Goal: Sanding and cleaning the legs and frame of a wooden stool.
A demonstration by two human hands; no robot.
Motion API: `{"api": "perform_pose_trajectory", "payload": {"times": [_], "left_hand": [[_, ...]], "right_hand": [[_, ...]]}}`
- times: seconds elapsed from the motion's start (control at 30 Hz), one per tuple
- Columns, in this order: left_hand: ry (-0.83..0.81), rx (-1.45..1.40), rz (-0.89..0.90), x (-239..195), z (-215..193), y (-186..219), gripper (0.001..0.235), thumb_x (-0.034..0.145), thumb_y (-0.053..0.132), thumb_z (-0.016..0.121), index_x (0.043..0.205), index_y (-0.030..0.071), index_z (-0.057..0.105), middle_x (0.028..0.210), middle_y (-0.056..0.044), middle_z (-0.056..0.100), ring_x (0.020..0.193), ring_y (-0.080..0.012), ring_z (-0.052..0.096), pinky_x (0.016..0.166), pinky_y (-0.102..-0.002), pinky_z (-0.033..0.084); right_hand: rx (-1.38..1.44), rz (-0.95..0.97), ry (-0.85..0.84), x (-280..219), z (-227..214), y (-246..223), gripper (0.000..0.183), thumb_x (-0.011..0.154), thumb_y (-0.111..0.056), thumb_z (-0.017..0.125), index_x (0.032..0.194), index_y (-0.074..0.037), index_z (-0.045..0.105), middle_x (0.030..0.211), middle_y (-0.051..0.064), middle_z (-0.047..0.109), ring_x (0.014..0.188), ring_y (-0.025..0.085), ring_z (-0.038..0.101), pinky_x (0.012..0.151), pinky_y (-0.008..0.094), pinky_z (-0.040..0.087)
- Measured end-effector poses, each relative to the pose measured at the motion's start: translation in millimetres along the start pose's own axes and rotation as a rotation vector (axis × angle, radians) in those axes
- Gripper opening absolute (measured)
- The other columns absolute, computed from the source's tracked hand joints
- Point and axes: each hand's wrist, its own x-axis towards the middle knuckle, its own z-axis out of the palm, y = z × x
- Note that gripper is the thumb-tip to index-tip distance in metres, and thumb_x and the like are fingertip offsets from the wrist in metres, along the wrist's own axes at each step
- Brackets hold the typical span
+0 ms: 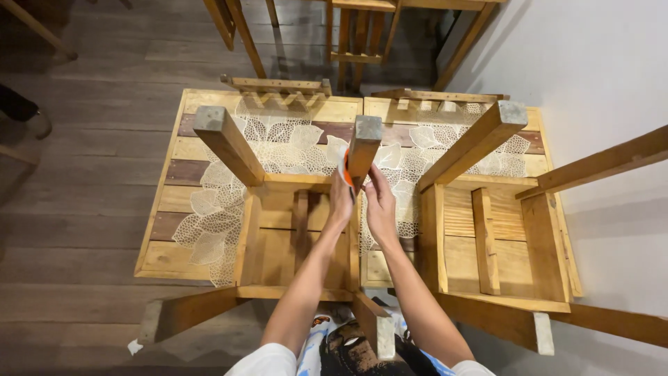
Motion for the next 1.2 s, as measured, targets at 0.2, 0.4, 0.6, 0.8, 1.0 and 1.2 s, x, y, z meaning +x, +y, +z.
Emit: {"api": "perform_pose_trajectory", "payload": {"times": [0.2, 0.4, 0.6, 0.8, 1.0, 1.2], "left_hand": [[0.11, 0.012, -0.039, -12.5, -8.1, -41.3, 0.042, 0.11, 0.026, 0.042, 0.14, 0.001, 0.056, 0.133, -0.018, 0.066, 0.124, -0.0274, 0.063, 0.103, -0.038, 0.048], [0.255, 0.284, -0.127, -43.1, -21.8, -49.3, 0.035, 0.106, 0.018, 0.044, 0.13, 0.0, 0.061, 0.113, -0.019, 0.071, 0.107, -0.0267, 0.068, 0.09, -0.04, 0.052], [0.214, -0.03, 0.085, -116.9, -51.9, 12.8, 0.031, 0.107, 0.018, 0.041, 0.127, 0.0, 0.057, 0.105, -0.014, 0.068, 0.093, -0.0218, 0.062, 0.083, -0.037, 0.051], [0.183, 0.153, -0.273, -166.4, -98.8, -45.2, 0.031, 0.107, 0.017, 0.047, 0.117, -0.004, 0.067, 0.086, -0.018, 0.064, 0.077, -0.0216, 0.057, 0.07, -0.037, 0.048], [-0.03, 0.015, -0.073, -233.8, -157.6, 23.0, 0.035, 0.11, 0.023, 0.047, 0.131, -0.001, 0.061, 0.097, -0.009, 0.069, 0.084, -0.0119, 0.061, 0.075, -0.029, 0.052], [-0.073, 0.115, 0.069, -272.0, -196.7, 10.8, 0.035, 0.112, 0.021, 0.043, 0.134, -0.002, 0.059, 0.108, -0.009, 0.067, 0.087, -0.0143, 0.064, 0.078, -0.031, 0.053]], "right_hand": [[0.079, 0.083, -0.092, -11.0, -10.1, 28.6, 0.055, 0.099, -0.007, 0.05, 0.153, -0.001, 0.043, 0.154, 0.018, 0.052, 0.142, 0.027, 0.051, 0.115, 0.037, 0.042], [0.043, 0.298, -0.16, -42.1, -16.7, 73.3, 0.043, 0.102, -0.015, 0.054, 0.143, -0.002, 0.055, 0.138, 0.014, 0.063, 0.121, 0.023, 0.063, 0.1, 0.034, 0.053], [0.059, 0.362, -0.172, -95.8, -28.4, 55.4, 0.035, 0.104, -0.022, 0.054, 0.132, -0.002, 0.064, 0.127, 0.01, 0.068, 0.115, 0.02, 0.066, 0.094, 0.035, 0.055], [0.204, 0.331, 0.086, -148.4, -33.0, 74.5, 0.033, 0.109, -0.029, 0.051, 0.123, -0.004, 0.067, 0.12, 0.01, 0.069, 0.108, 0.02, 0.066, 0.092, 0.036, 0.056], [0.218, 0.169, 0.617, -231.5, -24.9, 111.9, 0.033, 0.114, -0.03, 0.054, 0.137, -0.007, 0.058, 0.122, 0.003, 0.059, 0.105, 0.013, 0.054, 0.091, 0.03, 0.048], [0.172, 0.351, 0.742, -322.0, -10.1, 122.2, 0.038, 0.111, -0.034, 0.05, 0.141, -0.011, 0.05, 0.116, 0.004, 0.057, 0.1, 0.015, 0.052, 0.082, 0.033, 0.047]]}}
